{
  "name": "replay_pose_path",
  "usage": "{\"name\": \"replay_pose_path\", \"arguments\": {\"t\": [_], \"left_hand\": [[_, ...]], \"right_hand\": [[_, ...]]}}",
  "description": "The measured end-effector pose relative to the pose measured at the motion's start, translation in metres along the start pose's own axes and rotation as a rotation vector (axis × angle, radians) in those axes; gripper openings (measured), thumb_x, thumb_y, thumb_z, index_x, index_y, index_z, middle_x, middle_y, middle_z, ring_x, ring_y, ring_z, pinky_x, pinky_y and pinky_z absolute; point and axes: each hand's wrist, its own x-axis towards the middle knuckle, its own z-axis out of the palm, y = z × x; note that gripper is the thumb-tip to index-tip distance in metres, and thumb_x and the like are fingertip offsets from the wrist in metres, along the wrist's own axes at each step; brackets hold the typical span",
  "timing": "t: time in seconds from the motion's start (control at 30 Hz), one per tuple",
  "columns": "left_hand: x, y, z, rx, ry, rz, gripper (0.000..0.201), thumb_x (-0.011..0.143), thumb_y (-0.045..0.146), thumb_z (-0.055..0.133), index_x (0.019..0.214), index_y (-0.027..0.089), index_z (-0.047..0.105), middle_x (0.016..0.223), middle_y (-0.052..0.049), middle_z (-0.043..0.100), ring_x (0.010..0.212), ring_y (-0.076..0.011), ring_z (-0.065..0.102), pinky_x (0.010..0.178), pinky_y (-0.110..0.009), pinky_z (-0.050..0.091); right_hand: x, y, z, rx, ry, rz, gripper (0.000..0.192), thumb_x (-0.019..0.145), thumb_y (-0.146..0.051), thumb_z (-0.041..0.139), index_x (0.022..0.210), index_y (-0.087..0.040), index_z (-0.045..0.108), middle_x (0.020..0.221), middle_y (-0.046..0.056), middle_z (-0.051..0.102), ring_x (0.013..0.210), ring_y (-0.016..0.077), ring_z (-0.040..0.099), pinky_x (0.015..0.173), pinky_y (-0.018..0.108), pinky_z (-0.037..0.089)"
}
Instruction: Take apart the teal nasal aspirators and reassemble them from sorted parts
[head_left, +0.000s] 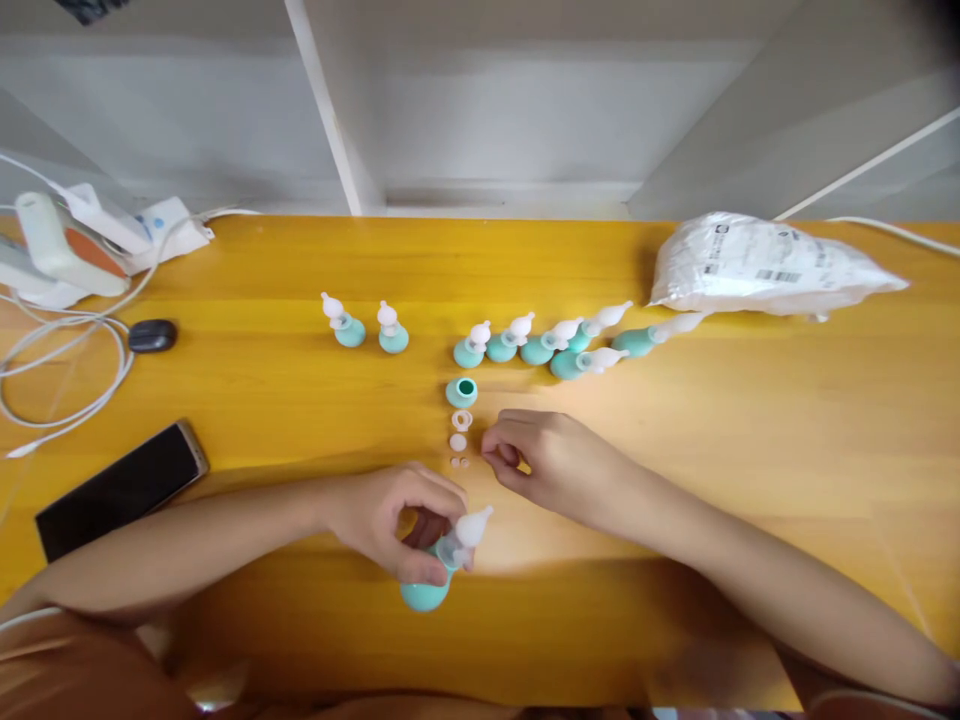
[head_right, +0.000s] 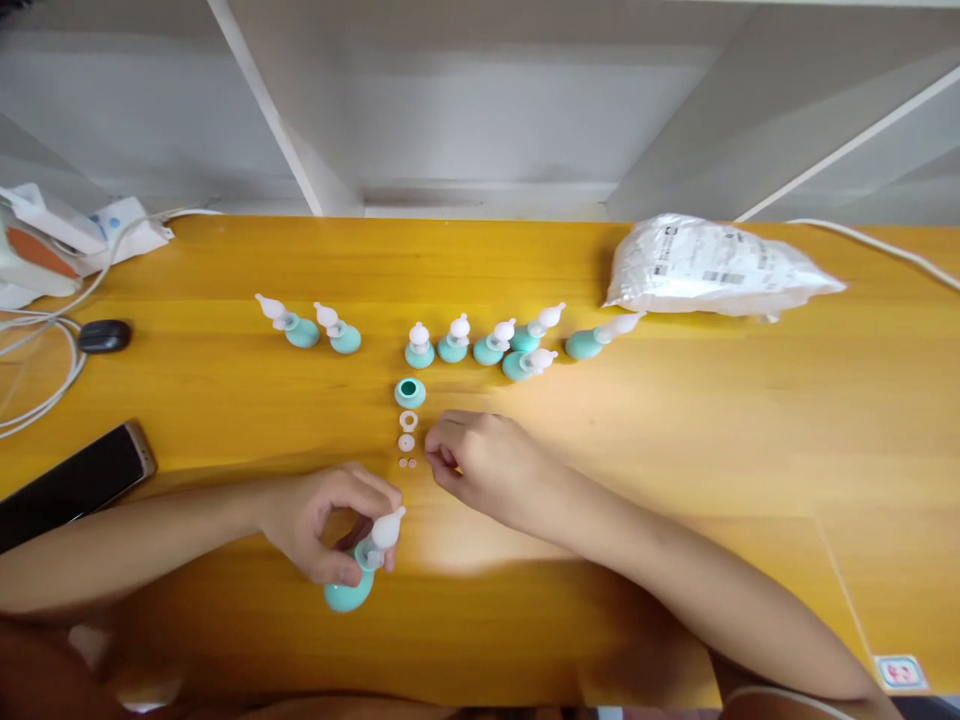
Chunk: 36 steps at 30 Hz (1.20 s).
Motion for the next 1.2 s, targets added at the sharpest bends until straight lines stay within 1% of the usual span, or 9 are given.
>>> {"name": "replay_pose_path", "arguments": {"t": [0.1,0.23,0.33,0.5,0.63,0.87,0.93,1.0,1.2], "left_hand": [[0.0,0.0,0.0,0.017,0.002,-0.001,0.039,0.092,0.054,0.09,0.101,0.017,0.081,0.087,-0.006,0.07,0.063,-0.0106,0.061,0.059,-0.019,0.054],[0.0,0.001,-0.002,0.023,-0.009,-0.017,0.035,0.093,0.05,0.089,0.1,0.017,0.08,0.087,-0.006,0.07,0.064,-0.0109,0.062,0.059,-0.02,0.054],[0.0,0.0,-0.002,0.031,0.006,-0.023,0.039,0.091,0.053,0.091,0.102,0.017,0.081,0.088,-0.006,0.07,0.066,-0.012,0.061,0.06,-0.021,0.052],[0.0,-0.001,-0.002,0.035,0.017,-0.022,0.036,0.096,0.051,0.085,0.103,0.016,0.082,0.09,-0.008,0.072,0.069,-0.0126,0.062,0.062,-0.021,0.051],[0.0,0.0,-0.004,0.012,0.018,-0.061,0.039,0.093,0.051,0.088,0.105,0.014,0.082,0.089,-0.007,0.069,0.068,-0.0119,0.06,0.061,-0.02,0.05],[-0.002,-0.003,-0.003,0.018,0.065,-0.077,0.049,0.096,0.062,0.083,0.104,0.014,0.083,0.088,-0.007,0.068,0.072,-0.0128,0.059,0.062,-0.021,0.046],[-0.002,-0.004,-0.002,-0.003,0.087,-0.106,0.054,0.096,0.067,0.081,0.103,0.014,0.081,0.091,-0.008,0.069,0.076,-0.014,0.06,0.066,-0.022,0.049],[-0.002,-0.005,-0.001,-0.032,0.106,-0.137,0.059,0.095,0.072,0.08,0.104,0.014,0.08,0.095,-0.009,0.069,0.08,-0.0149,0.061,0.069,-0.023,0.051],[0.001,-0.002,0.003,-0.047,0.14,-0.219,0.059,0.094,0.071,0.081,0.107,0.014,0.076,0.09,-0.005,0.064,0.073,-0.0127,0.06,0.06,-0.021,0.05]], "right_hand": [[0.0,0.011,0.012,0.04,-0.099,0.064,0.019,0.09,-0.001,0.071,0.085,-0.019,0.069,0.077,-0.003,0.066,0.064,0.0117,0.053,0.064,0.025,0.038],[0.001,0.016,0.014,0.087,-0.155,0.122,0.019,0.089,0.0,0.072,0.088,-0.019,0.069,0.079,-0.003,0.067,0.065,0.0111,0.054,0.064,0.024,0.037],[0.004,0.015,0.012,0.111,-0.17,0.148,0.019,0.088,0.0,0.073,0.089,-0.019,0.071,0.077,-0.004,0.067,0.063,0.0103,0.053,0.062,0.023,0.037],[0.007,0.014,0.011,0.109,-0.184,0.184,0.019,0.087,0.001,0.074,0.089,-0.018,0.071,0.076,-0.004,0.068,0.062,0.0099,0.054,0.061,0.022,0.038],[0.008,0.012,0.008,0.124,-0.21,0.221,0.018,0.089,-0.001,0.073,0.089,-0.018,0.072,0.077,-0.003,0.069,0.063,0.0102,0.055,0.062,0.023,0.04],[0.012,0.009,-0.002,0.151,-0.242,0.276,0.013,0.094,-0.007,0.069,0.088,-0.019,0.072,0.078,-0.003,0.071,0.064,0.0119,0.058,0.063,0.024,0.042],[0.01,0.011,-0.005,0.157,-0.203,0.239,0.014,0.094,-0.008,0.066,0.087,-0.019,0.072,0.078,-0.002,0.07,0.065,0.0126,0.059,0.063,0.025,0.043],[0.005,0.013,-0.004,0.169,-0.094,0.195,0.015,0.095,-0.009,0.064,0.088,-0.019,0.071,0.078,-0.001,0.069,0.065,0.0132,0.058,0.063,0.026,0.043],[-0.027,0.002,0.025,0.269,0.426,0.097,0.015,0.105,-0.013,0.059,0.104,-0.021,0.072,0.081,0.0,0.064,0.063,0.0136,0.058,0.057,0.025,0.046]]}}
